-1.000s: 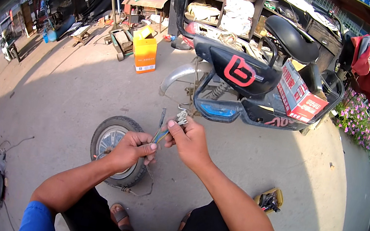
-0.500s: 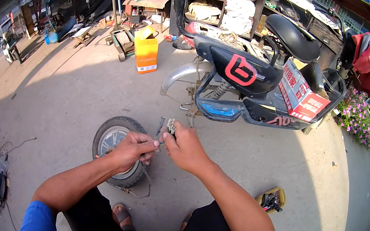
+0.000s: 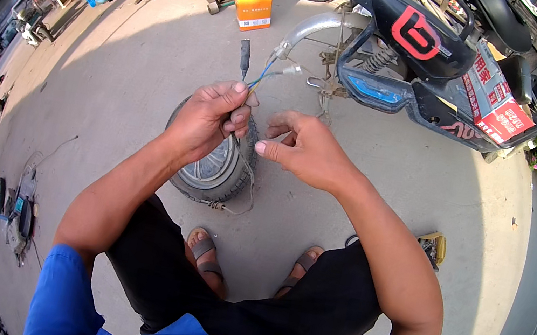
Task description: The person sits on the ground and repairs a set of wires by stripping the insulation, twisting the exposed ends, and connecting them to a small electrical component. The person handles the wires and component by hand throughout the process.
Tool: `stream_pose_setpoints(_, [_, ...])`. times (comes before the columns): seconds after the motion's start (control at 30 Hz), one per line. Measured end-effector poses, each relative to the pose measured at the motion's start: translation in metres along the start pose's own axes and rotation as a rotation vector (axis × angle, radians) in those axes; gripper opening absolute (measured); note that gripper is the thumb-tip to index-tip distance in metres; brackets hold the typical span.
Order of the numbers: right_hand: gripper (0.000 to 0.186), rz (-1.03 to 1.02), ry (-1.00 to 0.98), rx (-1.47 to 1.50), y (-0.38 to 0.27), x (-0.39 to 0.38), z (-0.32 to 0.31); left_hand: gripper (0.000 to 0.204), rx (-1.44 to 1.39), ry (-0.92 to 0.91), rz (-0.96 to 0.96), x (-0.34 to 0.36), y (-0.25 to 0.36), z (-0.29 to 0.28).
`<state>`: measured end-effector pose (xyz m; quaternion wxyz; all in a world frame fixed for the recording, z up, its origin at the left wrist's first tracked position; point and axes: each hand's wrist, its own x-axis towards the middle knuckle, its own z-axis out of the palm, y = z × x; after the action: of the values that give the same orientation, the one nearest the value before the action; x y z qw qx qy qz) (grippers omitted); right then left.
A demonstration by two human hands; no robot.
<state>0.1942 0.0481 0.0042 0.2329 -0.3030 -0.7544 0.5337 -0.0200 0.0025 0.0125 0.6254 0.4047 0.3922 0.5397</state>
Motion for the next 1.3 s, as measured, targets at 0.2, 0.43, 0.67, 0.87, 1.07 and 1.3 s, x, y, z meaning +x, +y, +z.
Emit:
stream_pose_setpoints(0.2, [0.036,0.157,-0.413,-0.137,0.0,0.004,0.03,0.033,-0.116,-0.081,0.032,-0.006,-0.001,-0.003])
stream_pose_setpoints(0.43, [0.03,0.226,-0.205,0.057,-0.004,0.007,0.024,0.043,0.096,-0.104,0.025,-0.001,0.008,-0.023])
stream_pose_setpoints(0.67, [0.031,0.229,-0.066,0.095,-0.012,-0.001,0.008,0.048,0.862,-0.497,-0.5,-0.021,-0.063,-0.162])
stream_pose_setpoints(0.87, [0.032,0.23,-0.019,0.143,-0.027,-0.007,0.006,0.08,1.345,-0.6,-0.301,-0.081,-0.145,-0.181])
stream_pose_setpoints(1.07, [0.032,0.174,0.035,0.225,-0.037,-0.006,0.007,0.071,1.392,-0.602,-0.232,-0.088,-0.193,-0.146])
stream_pose_setpoints(1.3, [0.031,0.122,0.166,0.278,-0.04,-0.009,-0.007,0.043,1.088,-0.642,-0.251,-0.058,-0.179,-0.118])
